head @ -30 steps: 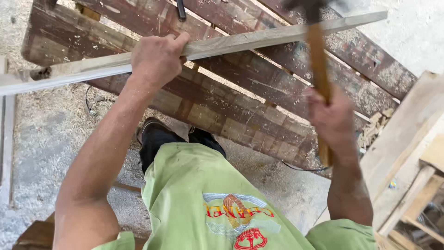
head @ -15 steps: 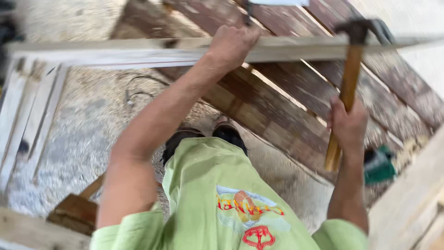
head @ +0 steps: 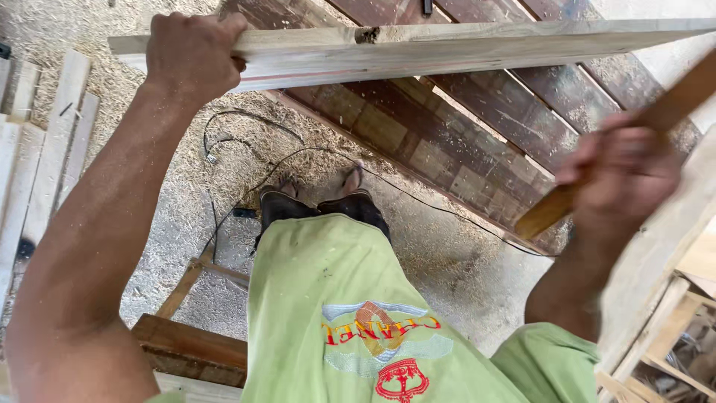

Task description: The person holds a board with pink wood filler on a wooden block and uses a small spatula to spread filler over nail holes along a long wood strip. They then hammer nails into planks and press planks together on the workbench, assembling boards.

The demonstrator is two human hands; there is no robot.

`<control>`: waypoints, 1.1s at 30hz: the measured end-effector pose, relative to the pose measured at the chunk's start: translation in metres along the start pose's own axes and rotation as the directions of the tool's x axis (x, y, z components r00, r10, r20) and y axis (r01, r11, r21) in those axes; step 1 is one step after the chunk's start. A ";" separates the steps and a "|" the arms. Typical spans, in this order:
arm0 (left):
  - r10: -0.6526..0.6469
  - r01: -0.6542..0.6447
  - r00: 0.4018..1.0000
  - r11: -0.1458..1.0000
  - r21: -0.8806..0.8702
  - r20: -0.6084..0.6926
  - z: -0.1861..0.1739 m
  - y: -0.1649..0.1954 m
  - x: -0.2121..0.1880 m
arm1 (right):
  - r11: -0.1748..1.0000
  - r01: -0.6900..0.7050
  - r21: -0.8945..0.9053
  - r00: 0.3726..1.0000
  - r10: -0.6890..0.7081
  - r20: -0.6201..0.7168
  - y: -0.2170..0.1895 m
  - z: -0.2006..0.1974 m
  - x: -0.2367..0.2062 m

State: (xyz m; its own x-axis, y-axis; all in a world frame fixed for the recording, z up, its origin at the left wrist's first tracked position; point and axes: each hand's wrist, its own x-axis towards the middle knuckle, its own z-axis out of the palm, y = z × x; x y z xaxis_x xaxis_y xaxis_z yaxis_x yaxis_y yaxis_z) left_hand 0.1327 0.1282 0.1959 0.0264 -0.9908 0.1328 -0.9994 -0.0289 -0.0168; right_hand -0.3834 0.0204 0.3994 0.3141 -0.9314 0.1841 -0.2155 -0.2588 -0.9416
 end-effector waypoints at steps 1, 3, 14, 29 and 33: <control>-0.001 0.001 1.000 1.000 0.026 0.002 0.006 0.000 0.000 | 0.998 0.067 0.017 0.997 -0.067 -0.035 -0.012 0.006 0.004; 0.004 -0.003 1.000 0.999 0.038 -0.028 0.013 -0.001 -0.004 | 0.976 0.205 0.072 0.975 -0.197 -0.098 -0.027 0.026 0.013; 0.043 -0.033 0.970 0.999 0.042 -0.240 0.008 0.004 -0.009 | 0.869 -0.308 -0.387 0.938 0.346 0.033 -0.013 -0.011 0.016; 0.048 -0.090 0.966 0.984 -0.154 -0.253 0.042 0.002 -0.012 | 0.937 -0.261 -0.234 0.961 0.274 0.027 -0.018 -0.006 0.024; -0.023 -0.008 0.987 0.981 -0.193 -0.159 0.055 -0.001 -0.021 | 0.748 -0.065 0.660 0.990 -0.033 0.135 -0.008 0.063 0.028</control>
State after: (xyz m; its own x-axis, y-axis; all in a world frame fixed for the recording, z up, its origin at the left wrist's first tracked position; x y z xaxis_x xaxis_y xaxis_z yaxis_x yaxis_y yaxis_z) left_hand 0.1343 0.1419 0.1382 0.0459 -0.9561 0.2895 -0.9847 0.0055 0.1742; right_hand -0.3149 0.0126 0.3949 0.4429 -0.8794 0.1750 0.4286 0.0362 -0.9028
